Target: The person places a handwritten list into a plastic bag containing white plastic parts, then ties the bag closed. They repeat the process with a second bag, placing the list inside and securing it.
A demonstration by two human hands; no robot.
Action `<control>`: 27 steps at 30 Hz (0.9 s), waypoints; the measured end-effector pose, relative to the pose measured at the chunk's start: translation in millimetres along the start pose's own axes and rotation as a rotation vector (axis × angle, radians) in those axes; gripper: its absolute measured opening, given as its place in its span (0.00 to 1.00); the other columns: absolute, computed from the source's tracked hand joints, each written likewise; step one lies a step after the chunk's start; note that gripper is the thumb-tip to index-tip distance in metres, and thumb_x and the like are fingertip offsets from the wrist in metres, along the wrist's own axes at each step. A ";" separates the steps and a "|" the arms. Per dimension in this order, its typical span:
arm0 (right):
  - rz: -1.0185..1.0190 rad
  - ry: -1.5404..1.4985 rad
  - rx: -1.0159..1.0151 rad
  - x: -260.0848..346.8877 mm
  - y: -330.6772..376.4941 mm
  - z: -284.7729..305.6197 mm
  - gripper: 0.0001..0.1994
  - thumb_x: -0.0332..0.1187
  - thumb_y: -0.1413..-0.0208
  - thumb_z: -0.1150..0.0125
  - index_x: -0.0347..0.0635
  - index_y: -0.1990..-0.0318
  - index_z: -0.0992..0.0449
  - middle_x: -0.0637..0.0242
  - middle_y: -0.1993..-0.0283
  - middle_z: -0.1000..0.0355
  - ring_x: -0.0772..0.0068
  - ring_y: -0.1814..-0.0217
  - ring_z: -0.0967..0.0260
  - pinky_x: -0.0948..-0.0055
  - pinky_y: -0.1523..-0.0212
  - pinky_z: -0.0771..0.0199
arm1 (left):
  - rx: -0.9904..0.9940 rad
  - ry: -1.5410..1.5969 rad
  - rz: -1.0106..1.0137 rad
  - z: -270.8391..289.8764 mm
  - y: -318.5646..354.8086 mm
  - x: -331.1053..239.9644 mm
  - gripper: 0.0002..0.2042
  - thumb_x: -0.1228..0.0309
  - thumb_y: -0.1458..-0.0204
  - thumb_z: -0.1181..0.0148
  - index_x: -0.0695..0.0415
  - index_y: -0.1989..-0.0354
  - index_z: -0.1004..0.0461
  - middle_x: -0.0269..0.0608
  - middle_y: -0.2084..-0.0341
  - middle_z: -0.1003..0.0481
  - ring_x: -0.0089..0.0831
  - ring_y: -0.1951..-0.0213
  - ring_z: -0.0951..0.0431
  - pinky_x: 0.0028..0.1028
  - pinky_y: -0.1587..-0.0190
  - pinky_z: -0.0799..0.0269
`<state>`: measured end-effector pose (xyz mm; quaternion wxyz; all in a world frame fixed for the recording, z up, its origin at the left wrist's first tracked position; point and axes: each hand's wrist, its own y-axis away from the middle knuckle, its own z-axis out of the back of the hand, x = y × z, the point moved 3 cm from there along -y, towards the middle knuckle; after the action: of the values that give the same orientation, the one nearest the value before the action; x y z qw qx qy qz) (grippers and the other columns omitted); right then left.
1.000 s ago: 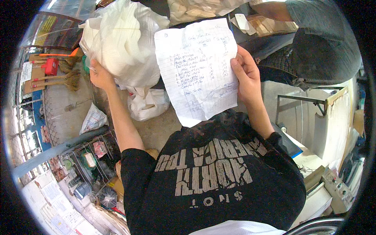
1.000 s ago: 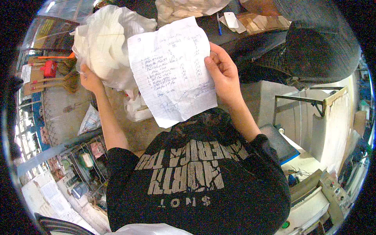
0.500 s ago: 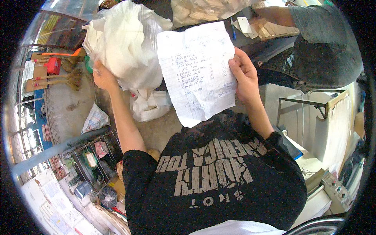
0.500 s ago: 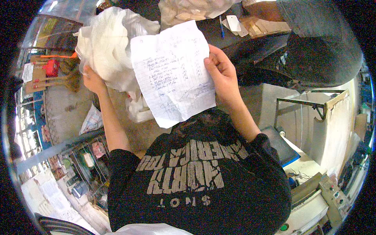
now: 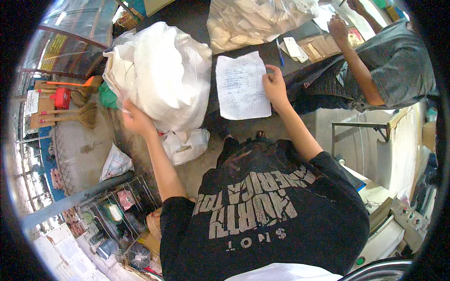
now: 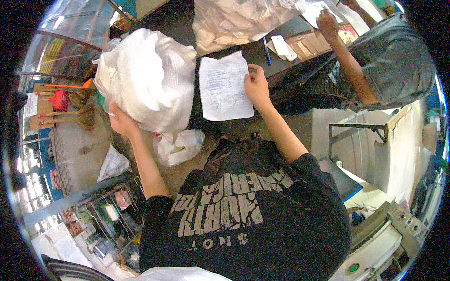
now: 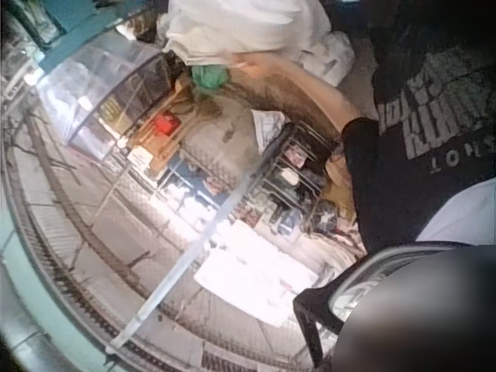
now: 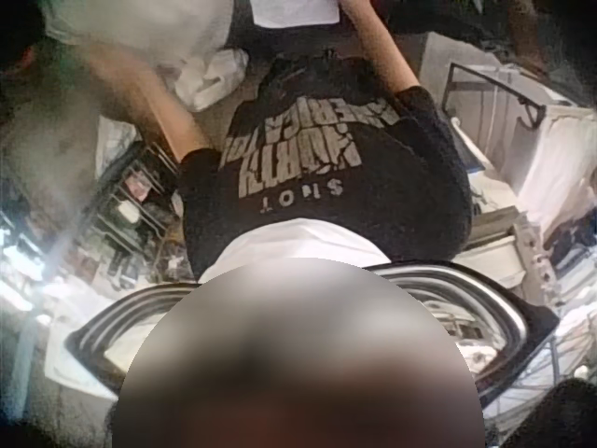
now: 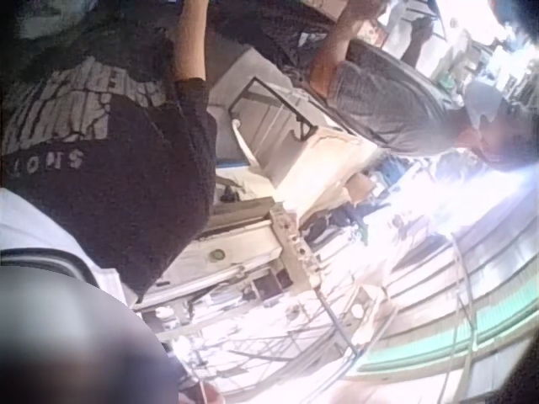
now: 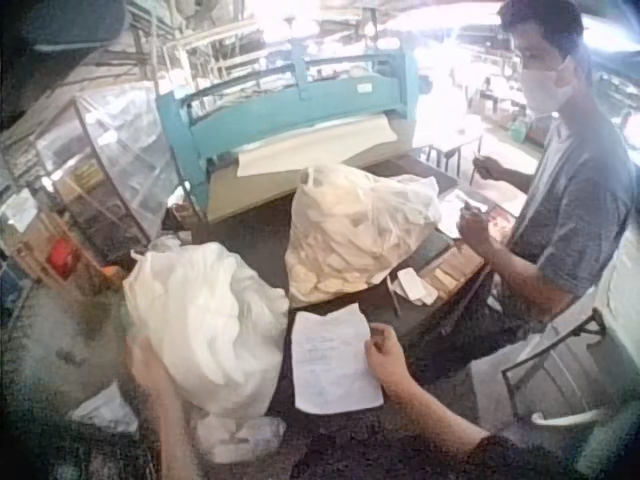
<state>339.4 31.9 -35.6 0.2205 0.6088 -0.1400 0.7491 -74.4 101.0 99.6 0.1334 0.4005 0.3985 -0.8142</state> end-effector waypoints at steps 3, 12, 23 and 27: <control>0.038 0.364 -0.111 -12.2 -21.3 -19.4 0.23 0.32 0.39 0.38 0.40 0.37 0.32 0.51 0.51 0.23 0.47 0.57 0.23 0.55 0.51 0.23 | 0.026 0.101 -0.040 1.4 1.2 -3.5 0.27 0.50 0.31 0.46 0.68 0.51 0.19 0.51 0.59 0.15 0.38 0.58 0.17 0.35 0.53 0.25; 0.432 1.037 0.123 -17.9 -36.6 -95.9 0.33 0.51 0.36 0.42 0.61 0.24 0.39 0.47 0.19 0.52 0.38 0.17 0.58 0.35 0.23 0.55 | 0.213 0.200 0.094 -5.0 -9.9 14.6 0.22 0.61 0.28 0.52 0.64 0.37 0.25 0.49 0.38 0.24 0.38 0.40 0.22 0.34 0.38 0.29; 0.235 1.241 0.234 1.5 -38.5 -161.6 0.38 0.61 0.41 0.41 0.74 0.23 0.43 0.50 0.18 0.56 0.39 0.16 0.61 0.15 0.30 0.60 | 0.257 0.189 -0.237 -2.0 -24.1 2.5 0.21 0.64 0.28 0.55 0.69 0.41 0.23 0.54 0.37 0.25 0.48 0.38 0.23 0.39 0.36 0.30; 0.250 1.222 0.217 -4.3 -40.3 -164.2 0.37 0.62 0.40 0.43 0.73 0.23 0.42 0.50 0.19 0.51 0.39 0.18 0.57 0.15 0.30 0.62 | 0.279 0.285 -0.234 -4.6 -26.9 6.1 0.21 0.64 0.28 0.55 0.70 0.42 0.23 0.57 0.38 0.25 0.50 0.37 0.24 0.41 0.36 0.31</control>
<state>220.7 144.5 -78.2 0.1084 0.0692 0.0180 0.9915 -90.3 122.5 107.9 -0.0763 0.4772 0.3405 -0.8066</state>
